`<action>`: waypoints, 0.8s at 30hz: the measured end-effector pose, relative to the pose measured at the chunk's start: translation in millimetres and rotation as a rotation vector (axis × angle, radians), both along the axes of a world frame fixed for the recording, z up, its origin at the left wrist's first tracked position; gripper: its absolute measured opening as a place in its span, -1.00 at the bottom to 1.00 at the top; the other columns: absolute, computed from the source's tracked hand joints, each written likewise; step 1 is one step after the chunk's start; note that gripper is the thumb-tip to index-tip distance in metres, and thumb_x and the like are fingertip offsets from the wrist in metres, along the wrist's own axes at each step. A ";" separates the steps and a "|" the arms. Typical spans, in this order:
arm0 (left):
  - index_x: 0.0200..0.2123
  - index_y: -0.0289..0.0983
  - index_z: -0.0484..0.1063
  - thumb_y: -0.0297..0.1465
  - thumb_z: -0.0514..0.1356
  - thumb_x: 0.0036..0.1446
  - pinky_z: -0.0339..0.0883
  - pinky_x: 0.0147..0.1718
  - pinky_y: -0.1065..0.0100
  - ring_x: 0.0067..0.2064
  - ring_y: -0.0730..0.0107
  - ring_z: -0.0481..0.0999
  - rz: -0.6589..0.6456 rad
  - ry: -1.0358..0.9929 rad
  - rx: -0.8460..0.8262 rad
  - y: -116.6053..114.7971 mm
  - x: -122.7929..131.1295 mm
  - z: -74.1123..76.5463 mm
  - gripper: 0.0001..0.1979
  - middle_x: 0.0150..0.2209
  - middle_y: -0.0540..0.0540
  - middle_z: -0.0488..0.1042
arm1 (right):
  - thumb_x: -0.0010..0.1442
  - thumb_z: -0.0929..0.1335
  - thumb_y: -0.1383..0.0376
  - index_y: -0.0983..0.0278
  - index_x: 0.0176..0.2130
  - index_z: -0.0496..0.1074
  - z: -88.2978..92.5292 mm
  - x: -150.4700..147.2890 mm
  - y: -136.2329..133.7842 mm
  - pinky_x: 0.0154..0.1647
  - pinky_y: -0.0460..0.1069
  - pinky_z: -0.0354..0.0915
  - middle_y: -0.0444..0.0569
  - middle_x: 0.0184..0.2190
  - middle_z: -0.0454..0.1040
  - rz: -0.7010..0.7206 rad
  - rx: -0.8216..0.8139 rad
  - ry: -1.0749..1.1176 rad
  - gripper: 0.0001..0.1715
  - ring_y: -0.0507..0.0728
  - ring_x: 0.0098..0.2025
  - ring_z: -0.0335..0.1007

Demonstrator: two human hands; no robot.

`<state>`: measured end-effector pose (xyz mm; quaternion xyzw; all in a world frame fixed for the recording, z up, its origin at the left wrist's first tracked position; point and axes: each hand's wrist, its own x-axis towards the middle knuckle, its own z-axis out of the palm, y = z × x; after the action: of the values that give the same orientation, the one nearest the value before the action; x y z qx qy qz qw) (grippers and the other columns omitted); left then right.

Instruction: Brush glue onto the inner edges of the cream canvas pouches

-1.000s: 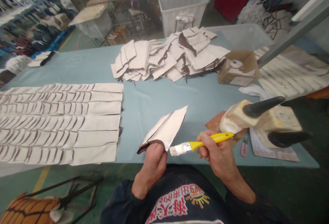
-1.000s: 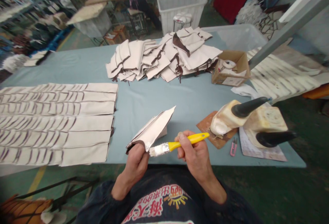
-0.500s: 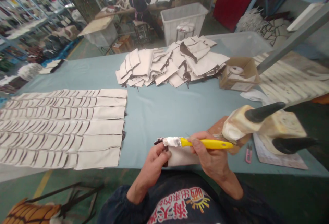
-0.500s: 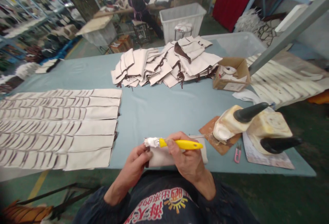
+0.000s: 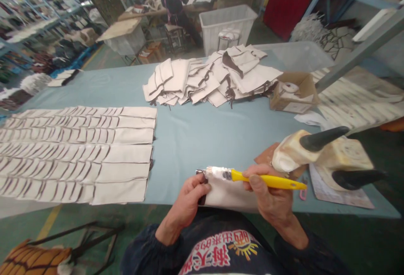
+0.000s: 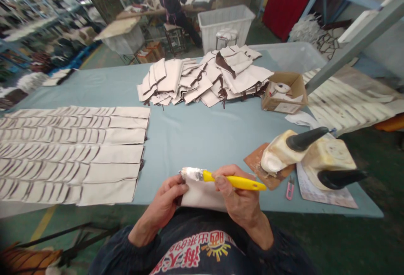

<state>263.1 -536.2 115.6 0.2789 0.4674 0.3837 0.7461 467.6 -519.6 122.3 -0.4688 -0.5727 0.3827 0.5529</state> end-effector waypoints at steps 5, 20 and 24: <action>-0.22 -0.32 0.63 -0.31 0.33 0.08 0.25 -0.38 0.46 -0.42 0.45 0.38 0.009 -0.007 0.005 0.1 2.7 1.4 -0.77 -0.45 -0.02 0.53 | 0.39 0.39 0.10 0.20 -0.32 0.55 -1.3 -1.7 -2.4 -0.49 -0.04 0.32 -0.11 -0.53 0.50 0.008 -0.010 -0.077 -0.70 0.08 -0.52 0.40; -0.33 -0.28 0.55 -0.22 0.29 0.12 0.08 -0.48 0.46 -0.49 0.50 0.17 -0.087 0.136 0.135 -0.7 -3.3 5.1 -0.78 -0.52 0.07 0.31 | 0.43 0.34 0.09 0.20 -0.23 0.49 -5.4 -26.0 7.1 -0.48 -0.06 0.36 -0.16 -0.55 0.47 -0.249 0.084 0.034 -0.72 0.06 -0.53 0.41; -0.35 -0.27 0.55 -0.26 0.18 0.21 0.23 -0.30 0.36 -0.35 0.35 0.31 -0.203 0.270 0.363 0.3 -3.5 14.7 -0.77 -0.43 -0.02 0.43 | 0.42 0.33 0.13 0.21 -0.19 0.54 -17.1 -23.0 10.8 -0.36 -0.01 0.43 -0.07 -0.45 0.56 -0.276 0.112 -0.265 -0.74 0.11 -0.44 0.49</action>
<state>259.6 -535.9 130.2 0.5026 0.4560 0.3434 0.6493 444.6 -508.8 105.2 -0.5576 -0.5911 0.2056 0.5453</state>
